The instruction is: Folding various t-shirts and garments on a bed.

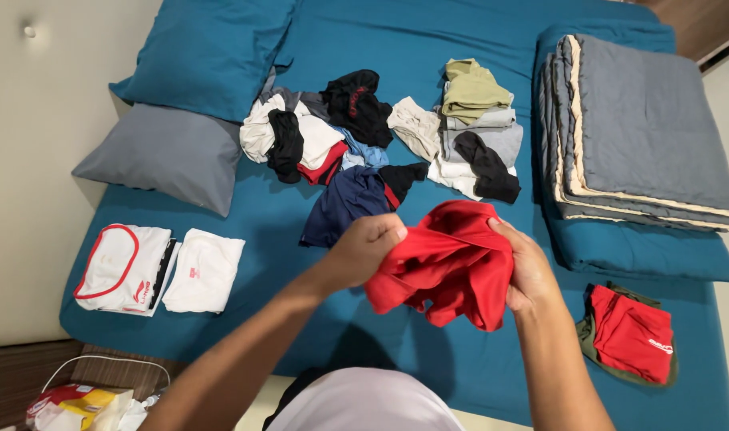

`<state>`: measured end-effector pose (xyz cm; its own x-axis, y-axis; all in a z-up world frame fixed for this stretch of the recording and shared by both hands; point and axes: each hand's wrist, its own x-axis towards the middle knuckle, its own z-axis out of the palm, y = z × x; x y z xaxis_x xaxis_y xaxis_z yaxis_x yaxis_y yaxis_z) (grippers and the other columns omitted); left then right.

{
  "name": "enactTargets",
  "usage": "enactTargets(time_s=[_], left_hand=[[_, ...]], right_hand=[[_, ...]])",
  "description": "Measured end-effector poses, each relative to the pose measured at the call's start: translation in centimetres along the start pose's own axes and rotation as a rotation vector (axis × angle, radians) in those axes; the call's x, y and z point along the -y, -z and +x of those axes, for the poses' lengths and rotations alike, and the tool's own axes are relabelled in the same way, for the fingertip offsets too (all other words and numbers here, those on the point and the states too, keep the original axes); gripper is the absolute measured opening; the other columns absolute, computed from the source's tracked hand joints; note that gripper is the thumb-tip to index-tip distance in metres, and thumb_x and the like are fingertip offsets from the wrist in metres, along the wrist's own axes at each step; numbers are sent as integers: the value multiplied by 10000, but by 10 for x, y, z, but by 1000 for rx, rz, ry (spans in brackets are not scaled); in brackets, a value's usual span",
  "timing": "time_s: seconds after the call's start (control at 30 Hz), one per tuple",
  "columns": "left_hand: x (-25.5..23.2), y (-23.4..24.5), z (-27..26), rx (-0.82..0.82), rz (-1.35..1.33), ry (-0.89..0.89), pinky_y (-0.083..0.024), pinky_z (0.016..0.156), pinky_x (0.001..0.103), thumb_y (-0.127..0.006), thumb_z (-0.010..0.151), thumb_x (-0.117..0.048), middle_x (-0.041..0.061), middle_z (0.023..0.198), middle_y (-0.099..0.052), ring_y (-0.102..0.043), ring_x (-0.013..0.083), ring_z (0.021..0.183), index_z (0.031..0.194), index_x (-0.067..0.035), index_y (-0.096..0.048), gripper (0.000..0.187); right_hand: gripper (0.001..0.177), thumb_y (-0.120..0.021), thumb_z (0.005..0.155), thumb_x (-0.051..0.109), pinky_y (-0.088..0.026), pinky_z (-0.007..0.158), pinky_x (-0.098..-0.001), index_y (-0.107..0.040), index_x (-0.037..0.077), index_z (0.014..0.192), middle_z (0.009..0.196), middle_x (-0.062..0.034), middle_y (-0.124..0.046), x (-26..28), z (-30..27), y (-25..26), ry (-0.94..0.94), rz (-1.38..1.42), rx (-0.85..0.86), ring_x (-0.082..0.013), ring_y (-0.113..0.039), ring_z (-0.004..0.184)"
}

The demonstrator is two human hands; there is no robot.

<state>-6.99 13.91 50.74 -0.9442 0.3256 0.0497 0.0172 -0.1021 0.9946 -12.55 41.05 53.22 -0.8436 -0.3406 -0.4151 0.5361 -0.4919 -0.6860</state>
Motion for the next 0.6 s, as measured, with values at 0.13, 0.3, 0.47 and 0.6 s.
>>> enactTargets(time_s=[0.13,0.3,0.47,0.6], left_hand=[[3,-17,12,-206,106,0,-456,618,328,-534,1108,-230,19,756,-481,-458,103,699,885,-23,-550,305],[-2,-78,22,-314,757,-327,-549,636,465,-568,958,-175,157,832,-717,-722,349,784,1008,-115,-684,140],[9,-174,-21,244,649,-380,-551,681,477,-586,954,-192,127,844,-722,-729,334,793,1063,-150,-681,150],[17,-191,-44,667,318,-351,-572,784,449,-502,1009,-195,151,912,-729,-735,318,857,1235,-161,-670,284]], right_hand=[[242,-567,968,173,-564,884,-333,-648,55,1163,1090,-68,-742,-10,-16,-30,70,-200,-135,-179,-701,980],[341,-563,1017,195,-411,1010,-346,-521,-4,1291,1351,-113,-578,-116,-12,50,720,-1239,-49,-249,-524,1180],[342,-563,1014,201,-416,1009,-349,-531,-1,1288,1345,-112,-585,-152,9,112,644,-1252,-46,-248,-529,1179],[343,-563,1011,206,-422,1008,-351,-541,2,1285,1339,-111,-591,-156,3,121,567,-1249,-52,-248,-535,1178]])
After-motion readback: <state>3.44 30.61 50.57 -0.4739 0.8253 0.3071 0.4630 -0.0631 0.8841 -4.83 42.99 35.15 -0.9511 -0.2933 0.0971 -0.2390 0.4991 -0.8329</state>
